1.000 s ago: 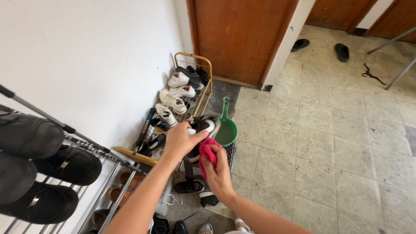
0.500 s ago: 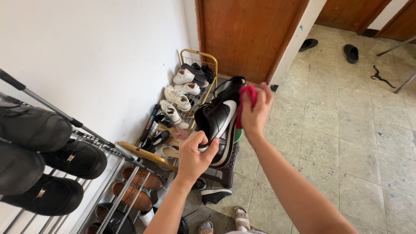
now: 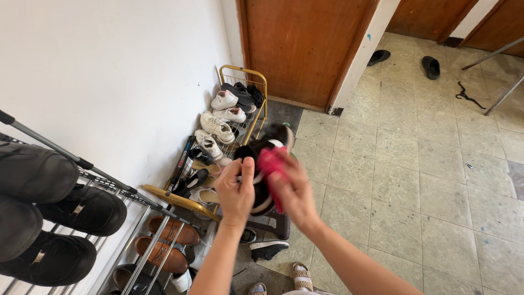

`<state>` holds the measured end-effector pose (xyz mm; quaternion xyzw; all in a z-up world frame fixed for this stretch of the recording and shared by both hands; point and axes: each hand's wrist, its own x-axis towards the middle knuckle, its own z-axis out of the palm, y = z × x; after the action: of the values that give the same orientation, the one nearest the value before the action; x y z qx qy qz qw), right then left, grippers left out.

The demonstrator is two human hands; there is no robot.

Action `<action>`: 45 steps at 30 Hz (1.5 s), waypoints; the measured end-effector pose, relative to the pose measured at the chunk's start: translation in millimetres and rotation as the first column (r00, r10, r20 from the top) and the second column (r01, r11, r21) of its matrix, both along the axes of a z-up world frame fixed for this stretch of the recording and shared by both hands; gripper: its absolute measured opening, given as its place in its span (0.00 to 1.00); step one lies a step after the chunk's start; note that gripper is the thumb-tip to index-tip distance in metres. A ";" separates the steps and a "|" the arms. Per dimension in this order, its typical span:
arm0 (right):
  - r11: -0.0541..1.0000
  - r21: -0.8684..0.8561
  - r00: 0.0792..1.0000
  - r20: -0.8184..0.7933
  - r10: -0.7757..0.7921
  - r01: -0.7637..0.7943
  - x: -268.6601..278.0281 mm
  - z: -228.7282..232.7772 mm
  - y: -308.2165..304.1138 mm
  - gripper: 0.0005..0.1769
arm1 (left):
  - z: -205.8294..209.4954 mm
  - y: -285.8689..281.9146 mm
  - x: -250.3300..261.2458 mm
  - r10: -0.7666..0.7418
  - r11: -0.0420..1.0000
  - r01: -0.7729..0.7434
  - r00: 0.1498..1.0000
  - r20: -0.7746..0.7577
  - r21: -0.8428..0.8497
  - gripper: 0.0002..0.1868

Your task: The person wipes a black sneaker with a pink cloth, then places it on a shoe rack. They proceed to tie the laces of a black dress shoe on the rack, adjusting the laces and knot. The person then picks up a pair of white sneakers from the floor and places them on the rack.

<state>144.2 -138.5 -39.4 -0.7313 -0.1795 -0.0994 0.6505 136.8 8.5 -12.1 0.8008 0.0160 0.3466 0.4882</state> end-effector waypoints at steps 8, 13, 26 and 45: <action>0.972 -0.184 0.987 -0.043 -0.155 0.145 78.4 -1.3 -6.0 0.26 | 23.9 6.6 -13.7 -0.300 0.954 0.297 0.949 0.096 0.045 0.24; 0.997 -0.069 0.996 -0.087 0.016 -0.022 38.4 -0.3 -1.3 0.26 | 21.8 18.9 -2.6 -0.219 0.973 0.219 0.976 0.017 -0.070 0.26; 0.956 -0.195 0.971 -0.046 -0.233 0.220 60.9 5.6 -14.0 0.16 | 13.4 3.8 -5.4 -0.396 0.907 0.398 0.917 0.044 -0.134 0.25; 0.997 0.080 0.815 -0.576 0.056 -0.012 37.5 -15.5 -27.5 0.27 | 29.0 -1.7 -8.0 -0.593 0.558 0.337 0.801 0.080 0.758 0.18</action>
<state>181.7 -166.0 -54.9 -0.6994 0.0171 0.1323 0.7022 128.8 6.8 16.9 0.8297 -0.4154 0.3083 0.2096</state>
